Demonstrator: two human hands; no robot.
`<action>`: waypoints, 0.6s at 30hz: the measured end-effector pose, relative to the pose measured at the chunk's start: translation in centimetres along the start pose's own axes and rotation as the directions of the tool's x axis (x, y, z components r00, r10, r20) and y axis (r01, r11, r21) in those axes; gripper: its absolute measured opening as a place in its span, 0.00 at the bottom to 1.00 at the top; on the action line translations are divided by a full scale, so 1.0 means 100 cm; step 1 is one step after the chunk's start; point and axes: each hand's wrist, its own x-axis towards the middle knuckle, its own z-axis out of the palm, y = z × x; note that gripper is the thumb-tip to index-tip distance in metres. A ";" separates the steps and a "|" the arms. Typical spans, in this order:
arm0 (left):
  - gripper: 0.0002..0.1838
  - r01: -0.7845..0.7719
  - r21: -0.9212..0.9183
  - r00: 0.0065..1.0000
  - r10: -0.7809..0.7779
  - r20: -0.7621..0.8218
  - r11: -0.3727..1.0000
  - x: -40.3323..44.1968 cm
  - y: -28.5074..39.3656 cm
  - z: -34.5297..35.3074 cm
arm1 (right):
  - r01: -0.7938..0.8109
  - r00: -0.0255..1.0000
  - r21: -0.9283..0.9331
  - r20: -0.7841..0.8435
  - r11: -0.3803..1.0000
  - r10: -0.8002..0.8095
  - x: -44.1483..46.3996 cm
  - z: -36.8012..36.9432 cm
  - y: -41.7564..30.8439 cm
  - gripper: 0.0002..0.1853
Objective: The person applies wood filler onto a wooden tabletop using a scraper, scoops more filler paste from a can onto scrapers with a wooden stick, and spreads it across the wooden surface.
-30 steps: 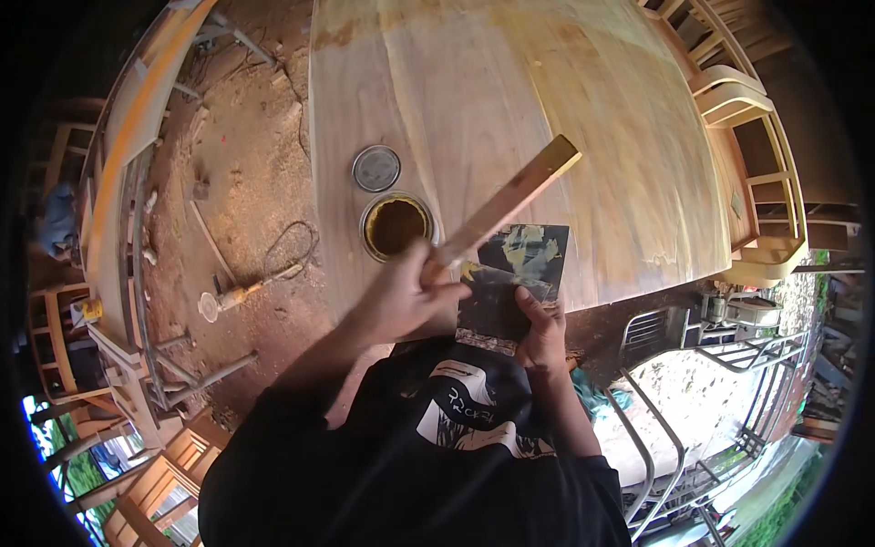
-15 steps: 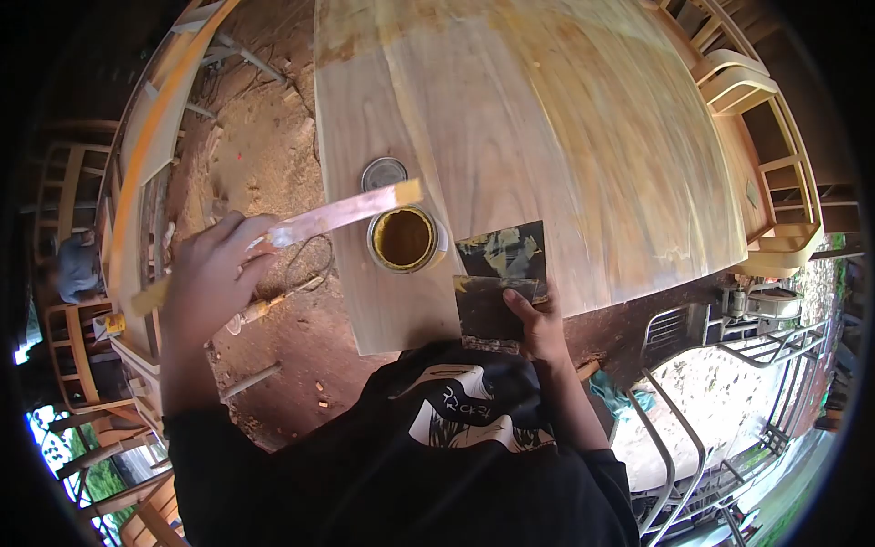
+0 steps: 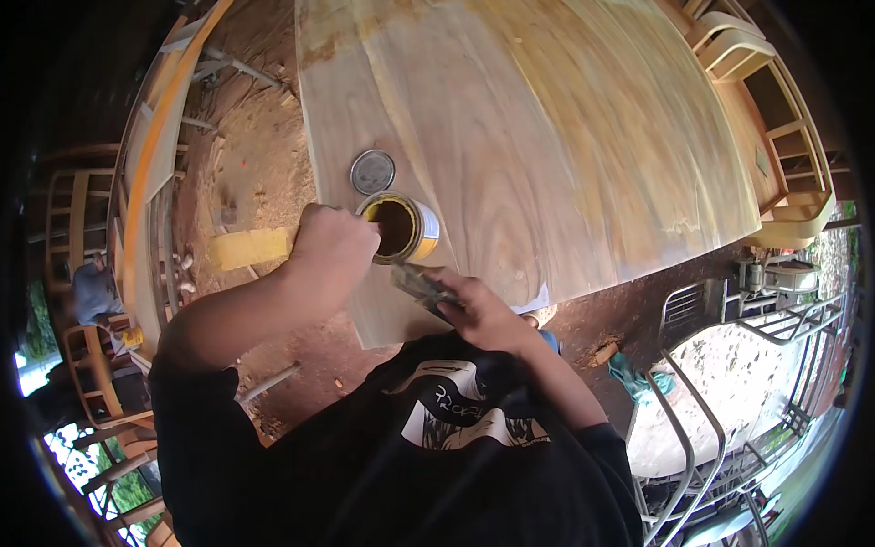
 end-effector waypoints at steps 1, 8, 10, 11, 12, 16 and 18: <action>0.04 0.002 0.005 0.997 -0.003 0.083 1.000 0.002 0.002 -0.010 | -0.019 0.994 -0.117 0.103 0.993 0.031 0.008 0.000 -0.001 0.30; 0.04 0.094 -0.068 0.973 -0.077 0.219 0.993 0.020 0.004 -0.008 | 0.142 0.969 -0.544 0.248 0.827 -0.004 0.019 0.017 0.000 0.34; 0.01 0.107 -0.069 0.987 -0.097 0.130 0.992 0.021 0.004 0.008 | 0.211 0.961 -0.651 0.274 0.729 -0.034 0.019 0.025 0.003 0.30; 0.01 0.115 -0.071 0.991 -0.109 0.082 0.991 0.021 0.004 0.016 | 0.245 0.956 -0.700 0.290 0.671 -0.047 0.020 0.028 0.003 0.29; 0.01 0.109 -0.093 0.993 -0.103 0.059 0.990 0.020 0.002 0.022 | 0.248 0.959 -0.736 0.279 0.630 -0.053 0.021 0.030 0.004 0.28; 0.02 0.077 -0.174 0.997 -0.075 0.021 0.982 0.016 -0.007 0.026 | 0.223 0.969 -0.881 0.249 0.416 0.007 0.025 0.033 -0.004 0.25; 0.02 0.080 -0.199 0.997 -0.079 0.012 0.977 0.016 -0.009 0.027 | 0.209 0.970 -0.915 0.240 0.345 0.049 0.027 0.033 -0.008 0.25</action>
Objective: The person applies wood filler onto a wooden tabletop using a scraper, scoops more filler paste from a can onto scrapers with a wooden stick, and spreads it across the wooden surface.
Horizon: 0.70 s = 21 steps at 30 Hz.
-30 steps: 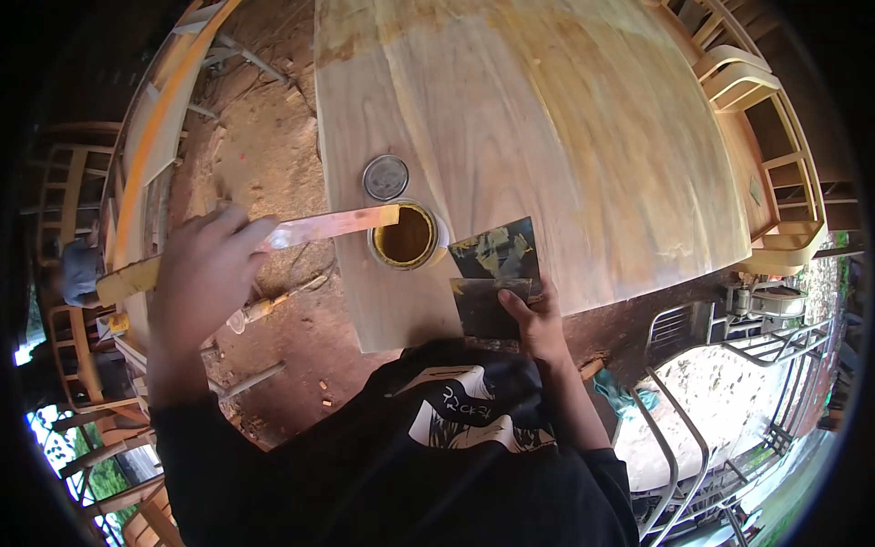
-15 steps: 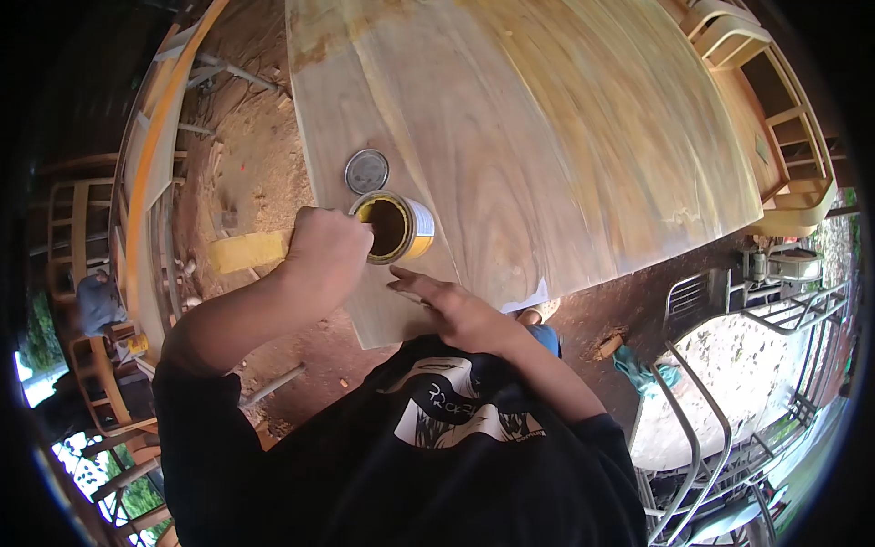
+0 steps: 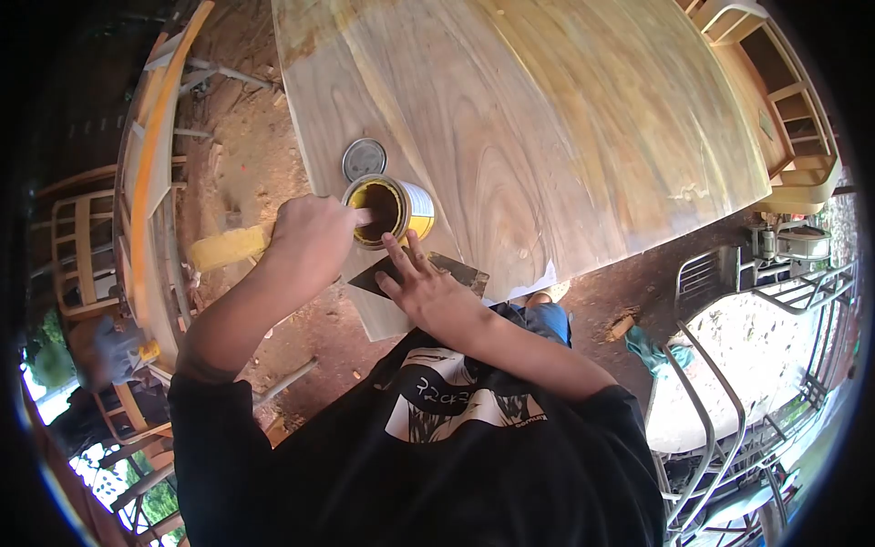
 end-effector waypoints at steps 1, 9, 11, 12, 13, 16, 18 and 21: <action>0.02 0.011 -0.008 1.000 -0.011 -0.015 1.000 0.002 0.001 0.003 | -0.002 1.000 -0.003 0.007 1.000 0.002 0.000 0.001 0.000 0.25; 0.03 0.061 -0.109 0.996 -0.068 -0.065 0.992 0.004 0.002 0.000 | -0.001 0.999 -0.112 0.051 0.994 0.007 0.004 0.002 0.000 0.24; 0.10 0.067 -0.120 0.998 -0.067 -0.002 0.991 0.004 0.000 -0.006 | 0.004 0.997 -0.135 0.071 0.991 0.006 0.005 0.000 0.000 0.24; 0.06 0.045 -0.111 0.996 -0.053 -0.066 0.993 0.005 -0.001 -0.001 | 0.013 0.998 -0.139 0.057 0.990 -0.005 0.005 0.001 0.000 0.24; 0.03 0.025 -0.101 0.991 -0.038 -0.131 0.995 0.005 -0.003 0.006 | 0.023 0.999 -0.143 0.042 0.989 -0.017 0.005 0.002 0.001 0.24; 0.02 -0.049 -0.066 0.966 0.030 -0.257 0.997 0.008 -0.011 0.016 | 0.036 0.999 -0.167 0.037 0.985 -0.030 0.005 0.001 0.002 0.24; 0.03 -0.115 -0.035 0.945 0.099 -0.313 0.993 0.008 -0.017 0.015 | 0.039 0.998 -0.179 0.051 0.983 -0.031 0.006 -0.002 0.002 0.25; 0.03 -0.208 0.016 0.909 0.200 -0.367 0.978 0.008 -0.028 0.010 | 0.048 0.997 -0.194 0.067 0.980 -0.036 0.007 -0.003 0.002 0.26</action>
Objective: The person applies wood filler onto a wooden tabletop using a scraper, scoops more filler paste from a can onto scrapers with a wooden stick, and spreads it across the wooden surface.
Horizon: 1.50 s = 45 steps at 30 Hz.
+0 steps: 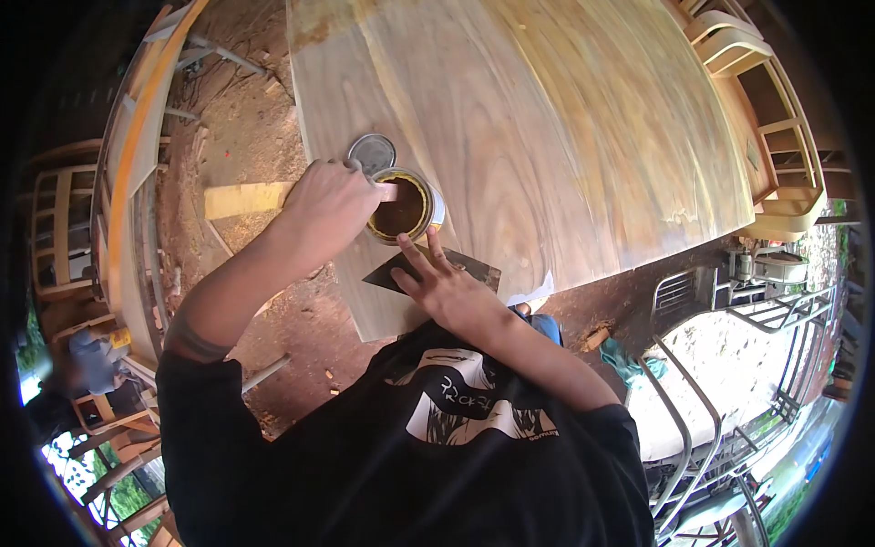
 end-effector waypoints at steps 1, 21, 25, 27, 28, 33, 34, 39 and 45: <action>0.03 -0.021 0.006 1.000 0.021 -0.004 1.000 0.000 -0.004 0.002 | 0.003 1.000 -0.005 -0.002 1.000 -0.003 0.000 0.002 0.000 0.26; 0.08 -0.127 0.021 0.990 0.125 0.065 0.992 -0.029 -0.035 -0.025 | -0.111 0.993 0.355 0.013 0.928 0.114 0.001 0.003 0.003 0.30; 0.08 0.218 -0.134 0.976 -0.214 0.045 0.967 -0.081 -0.037 -0.029 | -0.088 0.989 0.671 -0.029 0.736 0.144 -0.015 -0.005 0.008 0.32; 0.08 0.350 -0.287 0.934 -0.355 0.038 0.892 -0.106 -0.030 -0.026 | -0.024 0.974 0.778 -0.122 0.627 0.190 -0.031 -0.004 0.017 0.30; 0.09 0.403 -0.369 0.908 -0.416 0.047 0.837 -0.116 -0.025 -0.020 | 0.019 0.955 0.809 -0.188 0.587 0.229 -0.042 0.000 0.024 0.28; 0.13 0.560 -0.723 0.780 -0.551 0.296 0.404 -0.147 0.009 0.036 | 0.049 0.800 0.969 -0.182 0.240 0.571 -0.080 -0.009 0.042 0.20; 0.13 0.544 -0.765 0.772 -0.564 0.294 0.345 -0.150 0.018 0.050 | 0.056 0.791 0.993 -0.108 0.104 0.602 -0.086 -0.005 0.050 0.20; 0.13 0.454 -0.869 0.747 -0.616 0.249 0.198 -0.150 0.058 0.097 | 0.174 0.786 0.926 0.075 -0.336 0.614 -0.092 0.000 0.066 0.22; 0.14 0.350 -0.935 0.667 -0.716 0.206 0.057 -0.139 0.104 0.123 | 0.203 0.761 0.856 0.168 -0.475 0.627 -0.093 0.002 0.062 0.20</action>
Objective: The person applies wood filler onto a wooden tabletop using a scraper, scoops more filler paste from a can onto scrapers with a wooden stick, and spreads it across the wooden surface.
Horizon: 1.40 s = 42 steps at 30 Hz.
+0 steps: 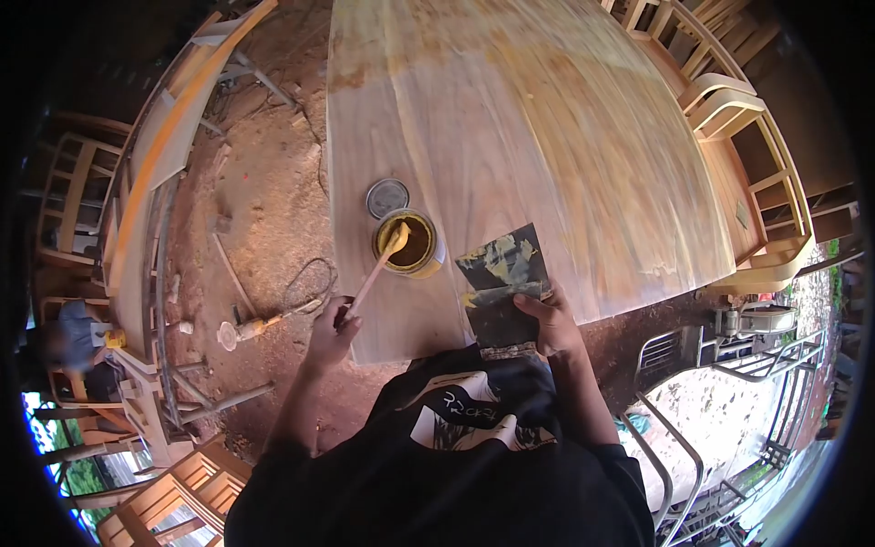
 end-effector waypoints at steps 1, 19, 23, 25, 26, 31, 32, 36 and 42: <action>0.17 -0.038 -0.076 0.998 0.034 -0.050 0.996 -0.002 -0.008 0.009 | 0.003 1.000 -0.003 -0.014 1.000 -0.003 -0.001 0.000 0.001 0.20; 0.15 -0.137 -0.215 0.977 0.097 -0.188 0.967 0.009 0.009 0.017 | -0.036 0.998 0.054 0.050 0.998 0.033 -0.003 0.000 -0.004 0.18; 0.13 -0.165 -0.190 0.977 0.134 -0.163 0.968 0.010 0.013 0.006 | 0.025 0.991 -0.020 0.134 0.999 -0.022 0.005 -0.003 -0.007 0.19; 0.12 -0.179 -0.162 0.975 0.154 -0.160 0.970 0.009 0.018 0.002 | 0.072 0.986 -0.069 0.158 0.995 -0.060 0.007 -0.003 -0.008 0.19; 0.12 -0.179 -0.157 0.976 0.155 -0.154 0.971 0.009 0.015 0.001 | 0.089 0.985 -0.093 0.158 0.992 -0.074 0.007 -0.003 -0.009 0.19; 0.12 -0.191 -0.128 0.974 0.173 -0.144 0.973 0.010 0.013 -0.003 | 0.099 0.983 -0.097 0.167 0.990 -0.082 0.007 -0.002 -0.012 0.20; 0.12 -0.199 -0.132 0.973 0.179 -0.149 0.971 0.011 0.015 -0.003 | 0.096 0.983 -0.085 0.167 0.992 -0.081 0.006 0.000 -0.013 0.21; 0.12 -0.216 -0.114 0.969 0.199 -0.143 0.970 0.009 0.032 -0.009 | 0.049 0.985 -0.084 0.167 0.995 -0.034 0.011 -0.001 -0.014 0.22; 0.12 -0.242 -0.105 0.960 0.223 -0.166 0.965 0.009 0.042 -0.039 | 0.045 0.947 -0.305 0.318 0.951 0.057 0.056 0.026 -0.027 0.26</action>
